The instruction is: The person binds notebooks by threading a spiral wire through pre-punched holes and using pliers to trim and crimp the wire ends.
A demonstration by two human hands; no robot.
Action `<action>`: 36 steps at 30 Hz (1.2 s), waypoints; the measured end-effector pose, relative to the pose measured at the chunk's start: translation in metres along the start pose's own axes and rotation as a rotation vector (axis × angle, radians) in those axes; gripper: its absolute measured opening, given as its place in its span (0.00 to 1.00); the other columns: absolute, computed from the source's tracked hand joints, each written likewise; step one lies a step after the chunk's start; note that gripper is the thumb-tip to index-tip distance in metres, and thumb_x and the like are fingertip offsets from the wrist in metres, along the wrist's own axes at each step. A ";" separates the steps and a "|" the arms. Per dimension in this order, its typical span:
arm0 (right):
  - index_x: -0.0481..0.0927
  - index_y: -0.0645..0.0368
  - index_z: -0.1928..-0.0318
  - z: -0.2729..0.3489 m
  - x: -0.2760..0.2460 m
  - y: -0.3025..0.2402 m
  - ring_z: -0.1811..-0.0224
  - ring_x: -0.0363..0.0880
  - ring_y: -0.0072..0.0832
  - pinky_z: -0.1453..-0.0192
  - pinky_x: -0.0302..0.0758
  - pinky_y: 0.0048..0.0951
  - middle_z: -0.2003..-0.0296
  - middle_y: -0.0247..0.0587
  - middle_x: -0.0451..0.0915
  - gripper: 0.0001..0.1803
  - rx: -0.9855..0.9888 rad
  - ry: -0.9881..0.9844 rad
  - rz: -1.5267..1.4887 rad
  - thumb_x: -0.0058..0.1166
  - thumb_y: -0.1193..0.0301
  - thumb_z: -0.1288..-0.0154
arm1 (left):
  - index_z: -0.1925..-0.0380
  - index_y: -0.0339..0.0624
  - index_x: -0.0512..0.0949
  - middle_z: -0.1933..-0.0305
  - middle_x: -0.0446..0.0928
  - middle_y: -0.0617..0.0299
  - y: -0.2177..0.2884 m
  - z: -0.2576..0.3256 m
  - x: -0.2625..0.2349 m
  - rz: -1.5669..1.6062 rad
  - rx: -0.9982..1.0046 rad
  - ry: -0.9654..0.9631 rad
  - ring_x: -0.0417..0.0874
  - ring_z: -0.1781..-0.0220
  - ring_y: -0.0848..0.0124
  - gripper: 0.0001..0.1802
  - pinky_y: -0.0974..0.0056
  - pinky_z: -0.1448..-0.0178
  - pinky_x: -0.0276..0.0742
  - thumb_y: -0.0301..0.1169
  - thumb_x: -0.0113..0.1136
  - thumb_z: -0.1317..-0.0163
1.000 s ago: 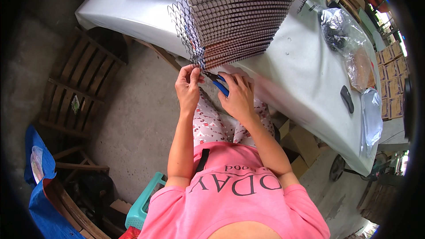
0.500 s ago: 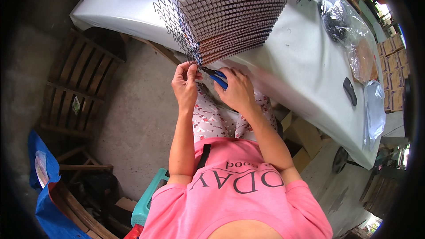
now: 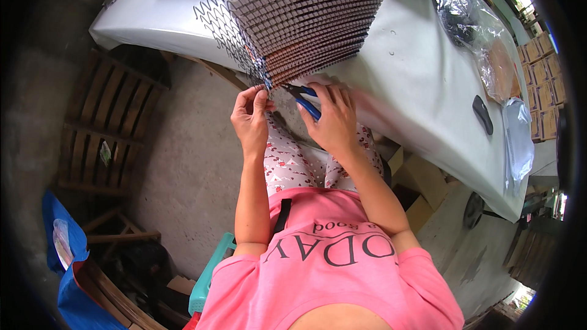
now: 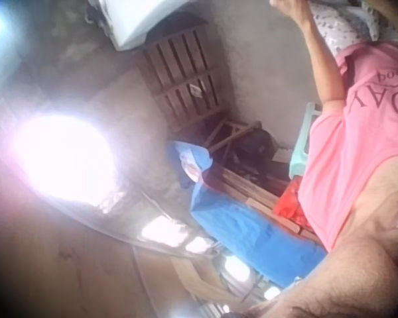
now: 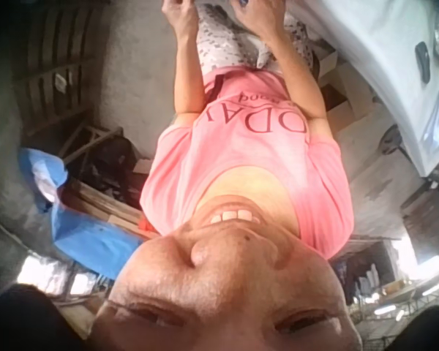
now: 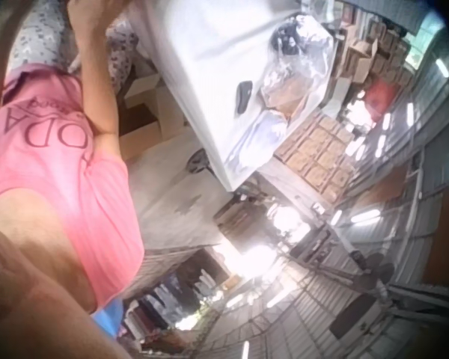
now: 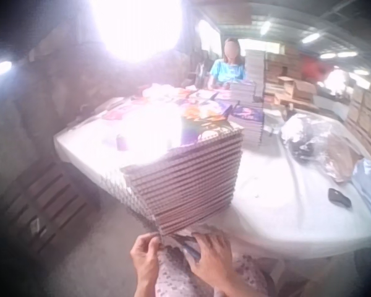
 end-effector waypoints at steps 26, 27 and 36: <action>0.74 0.54 0.54 -0.008 -0.002 -0.001 0.55 0.72 0.40 0.49 0.67 0.40 0.60 0.42 0.73 0.23 -0.020 -0.003 -0.018 0.60 0.66 0.54 | 0.59 0.32 0.73 0.62 0.74 0.51 -0.030 0.011 -0.010 0.975 -0.525 0.031 0.76 0.60 0.63 0.13 0.66 0.54 0.77 0.32 0.46 0.36; 0.74 0.54 0.53 -0.008 -0.002 0.000 0.53 0.70 0.40 0.47 0.66 0.40 0.59 0.41 0.73 0.24 0.003 -0.008 -0.021 0.60 0.66 0.54 | 0.59 0.32 0.72 0.62 0.74 0.51 -0.026 0.010 -0.006 0.980 -0.507 0.058 0.75 0.59 0.63 0.14 0.66 0.52 0.76 0.33 0.46 0.37; 0.73 0.54 0.52 -0.009 -0.002 -0.007 0.52 0.69 0.39 0.46 0.66 0.42 0.58 0.41 0.72 0.26 -0.017 -0.015 0.061 0.61 0.67 0.56 | 0.64 0.41 0.71 0.71 0.68 0.69 0.005 -0.007 0.018 0.155 -0.011 -0.015 0.64 0.72 0.82 0.12 0.75 0.66 0.63 0.39 0.51 0.34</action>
Point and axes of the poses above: each hand's wrist, its own z-axis away from the middle knuckle, its own x-axis out of the palm, y = z × x, the point moved 4 cm from there along -z, towards the middle knuckle
